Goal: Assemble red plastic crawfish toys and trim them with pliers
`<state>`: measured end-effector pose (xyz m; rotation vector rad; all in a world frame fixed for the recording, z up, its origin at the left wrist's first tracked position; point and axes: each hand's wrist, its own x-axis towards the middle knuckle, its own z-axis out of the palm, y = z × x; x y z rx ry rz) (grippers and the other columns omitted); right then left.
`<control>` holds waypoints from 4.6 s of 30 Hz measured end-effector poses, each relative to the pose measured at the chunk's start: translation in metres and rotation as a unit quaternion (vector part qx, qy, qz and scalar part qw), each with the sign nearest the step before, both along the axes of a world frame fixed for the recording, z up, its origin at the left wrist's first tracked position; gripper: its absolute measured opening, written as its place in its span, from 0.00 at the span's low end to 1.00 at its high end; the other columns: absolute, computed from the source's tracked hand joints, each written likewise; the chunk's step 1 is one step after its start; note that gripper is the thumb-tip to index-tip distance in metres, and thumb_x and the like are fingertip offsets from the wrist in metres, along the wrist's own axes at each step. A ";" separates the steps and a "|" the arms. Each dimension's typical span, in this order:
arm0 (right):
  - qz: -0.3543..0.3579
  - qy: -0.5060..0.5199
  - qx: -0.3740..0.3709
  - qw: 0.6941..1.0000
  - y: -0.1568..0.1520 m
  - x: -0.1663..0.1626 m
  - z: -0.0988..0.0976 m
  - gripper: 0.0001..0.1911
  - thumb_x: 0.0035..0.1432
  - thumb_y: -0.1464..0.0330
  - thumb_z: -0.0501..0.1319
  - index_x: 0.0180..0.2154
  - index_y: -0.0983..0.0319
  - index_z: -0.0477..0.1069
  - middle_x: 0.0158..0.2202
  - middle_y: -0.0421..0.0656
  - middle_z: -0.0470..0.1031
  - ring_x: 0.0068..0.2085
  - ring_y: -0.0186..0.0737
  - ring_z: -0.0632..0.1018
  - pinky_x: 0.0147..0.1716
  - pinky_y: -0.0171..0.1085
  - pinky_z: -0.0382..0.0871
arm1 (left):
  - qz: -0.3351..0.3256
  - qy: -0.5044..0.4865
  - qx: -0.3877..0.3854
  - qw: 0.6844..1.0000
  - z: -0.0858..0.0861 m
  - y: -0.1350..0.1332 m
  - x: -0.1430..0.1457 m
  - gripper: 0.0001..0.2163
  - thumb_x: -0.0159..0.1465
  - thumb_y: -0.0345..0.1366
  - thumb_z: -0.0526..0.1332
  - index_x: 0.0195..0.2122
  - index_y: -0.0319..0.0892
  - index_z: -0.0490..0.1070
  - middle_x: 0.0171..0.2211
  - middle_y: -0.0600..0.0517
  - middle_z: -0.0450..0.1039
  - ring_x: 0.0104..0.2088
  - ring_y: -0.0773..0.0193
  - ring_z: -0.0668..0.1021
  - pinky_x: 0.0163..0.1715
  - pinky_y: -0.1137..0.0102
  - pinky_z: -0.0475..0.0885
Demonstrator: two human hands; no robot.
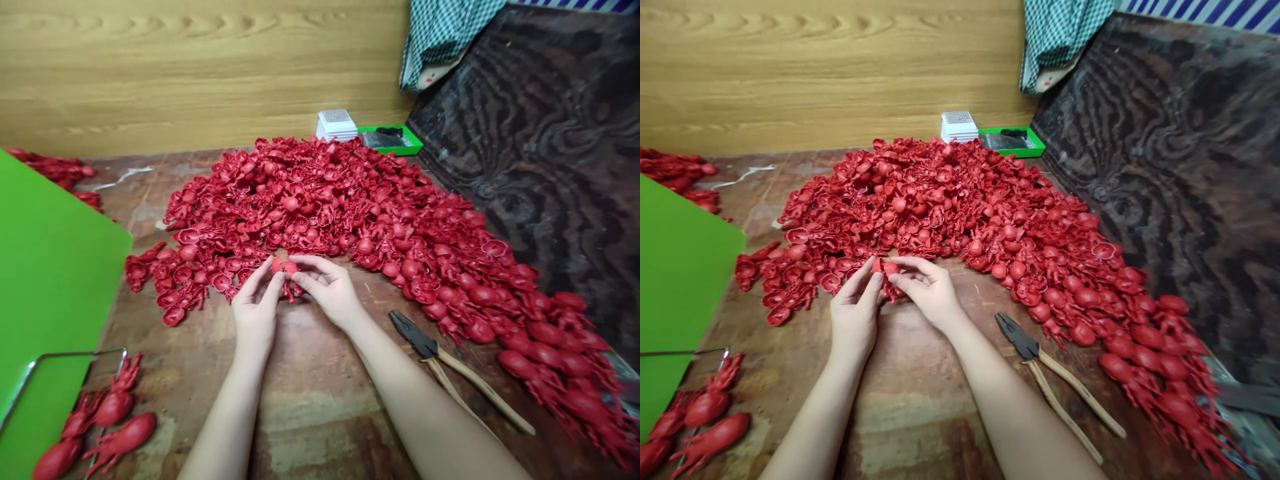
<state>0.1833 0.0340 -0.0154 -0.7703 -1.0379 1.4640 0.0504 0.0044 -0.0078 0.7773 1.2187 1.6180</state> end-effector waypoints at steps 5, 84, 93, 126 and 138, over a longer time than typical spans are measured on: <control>-0.034 0.026 -0.013 0.999 0.002 0.001 0.002 0.18 0.51 0.58 0.79 0.44 0.55 0.84 0.43 0.41 0.88 0.42 0.39 0.86 0.47 0.38 0.82 | 0.000 0.012 -0.013 1.000 0.005 -0.002 0.003 0.25 0.53 0.46 0.80 0.51 0.44 0.84 0.47 0.46 0.87 0.44 0.58 0.88 0.45 0.67 0.85; -0.206 -0.252 0.147 0.934 -0.011 0.022 0.004 0.29 0.72 0.51 0.46 0.24 0.56 0.70 0.26 0.43 0.74 0.31 0.44 0.75 0.35 0.44 0.66 | -0.236 0.319 0.076 0.914 0.001 -0.017 0.012 0.13 0.62 0.34 0.68 0.47 0.47 0.69 0.45 0.47 0.86 0.44 0.55 0.88 0.46 0.64 0.81; -0.245 -0.171 0.015 0.954 0.000 0.022 0.007 0.34 0.71 0.46 0.45 0.15 0.53 0.58 0.16 0.39 0.62 0.22 0.39 0.67 0.29 0.42 0.62 | -0.245 0.418 0.101 0.869 0.001 -0.018 0.014 0.20 0.67 0.43 0.68 0.57 0.44 0.69 0.43 0.46 0.84 0.41 0.55 0.85 0.42 0.63 0.76; -0.191 -0.224 0.073 0.953 -0.001 0.026 0.009 0.41 0.73 0.41 0.43 0.17 0.56 0.68 0.17 0.39 0.70 0.24 0.36 0.74 0.32 0.39 0.67 | -0.267 0.543 0.123 0.787 0.006 -0.019 0.014 0.11 0.74 0.38 0.55 0.39 0.41 0.74 0.32 0.47 0.75 0.33 0.55 0.75 0.36 0.61 0.66; -0.146 -0.218 0.081 0.962 -0.002 0.029 0.004 0.44 0.72 0.39 0.38 0.18 0.57 0.71 0.19 0.41 0.72 0.25 0.37 0.73 0.31 0.39 0.68 | -0.264 0.519 0.108 0.806 0.006 -0.020 0.015 0.12 0.74 0.39 0.53 0.35 0.43 0.71 0.28 0.50 0.71 0.32 0.56 0.73 0.35 0.62 0.63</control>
